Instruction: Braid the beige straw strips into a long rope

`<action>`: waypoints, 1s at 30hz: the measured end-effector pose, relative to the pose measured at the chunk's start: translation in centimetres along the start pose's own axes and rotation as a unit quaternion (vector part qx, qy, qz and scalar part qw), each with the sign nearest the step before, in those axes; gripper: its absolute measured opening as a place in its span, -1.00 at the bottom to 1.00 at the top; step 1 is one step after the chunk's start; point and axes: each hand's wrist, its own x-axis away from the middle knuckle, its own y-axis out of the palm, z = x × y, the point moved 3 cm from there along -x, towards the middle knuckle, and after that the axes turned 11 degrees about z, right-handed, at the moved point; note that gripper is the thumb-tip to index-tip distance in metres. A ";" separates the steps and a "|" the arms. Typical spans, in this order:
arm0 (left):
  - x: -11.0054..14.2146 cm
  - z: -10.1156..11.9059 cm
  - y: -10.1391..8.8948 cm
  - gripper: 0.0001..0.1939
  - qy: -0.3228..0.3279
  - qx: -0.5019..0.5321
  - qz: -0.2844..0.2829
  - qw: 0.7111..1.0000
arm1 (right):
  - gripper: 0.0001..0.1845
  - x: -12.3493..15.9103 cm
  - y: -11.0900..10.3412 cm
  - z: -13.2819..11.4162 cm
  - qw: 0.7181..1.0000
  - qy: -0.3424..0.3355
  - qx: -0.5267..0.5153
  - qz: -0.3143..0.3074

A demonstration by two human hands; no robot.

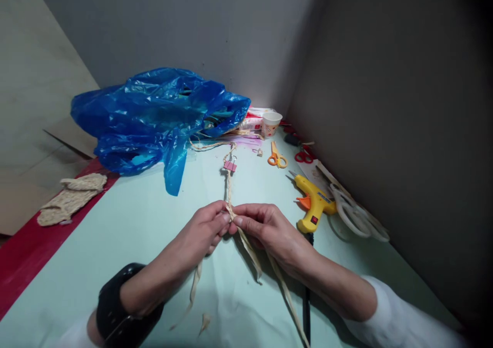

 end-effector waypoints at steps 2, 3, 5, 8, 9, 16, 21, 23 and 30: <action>0.0 -0.2 0.1 -0.87 -0.021 0.032 -0.004 0.999 | -0.74 0.0 -0.2 0.1 1.000 -0.005 0.026 0.002; 0.1 -0.2 0.1 -0.87 -0.026 0.042 -0.007 0.999 | -0.73 0.1 -0.3 0.2 0.999 -0.011 0.038 0.006; 0.2 -0.2 0.0 -0.84 -0.015 0.031 0.001 0.999 | -0.74 0.1 -0.5 0.3 0.997 -0.033 0.074 0.018; 0.3 -0.1 -0.3 -0.80 0.039 -0.042 0.044 0.997 | -0.85 0.3 -0.6 0.0 0.977 -0.095 0.189 0.015; 0.4 -0.1 -0.4 -0.80 0.060 -0.070 0.058 0.994 | -0.88 0.4 -0.6 -0.2 0.961 -0.122 0.246 0.018; 0.5 -0.2 -0.1 -0.79 0.138 -0.186 0.131 0.964 | -0.84 2.1 0.4 -1.2 0.759 -0.315 0.562 0.100; 0.3 -0.6 -0.2 -0.82 0.090 -0.110 0.138 0.980 | -0.90 3.1 1.5 -0.1 0.667 -0.459 0.577 0.104; 0.2 -0.9 -0.3 -0.83 0.062 -0.081 0.123 0.987 | -0.88 3.2 1.9 0.1 0.632 -0.506 0.577 0.108; 0.6 -0.3 -0.2 -0.78 0.019 0.039 0.085 0.995 | -0.79 3.9 3.2 -0.2 0.555 -0.604 0.550 0.155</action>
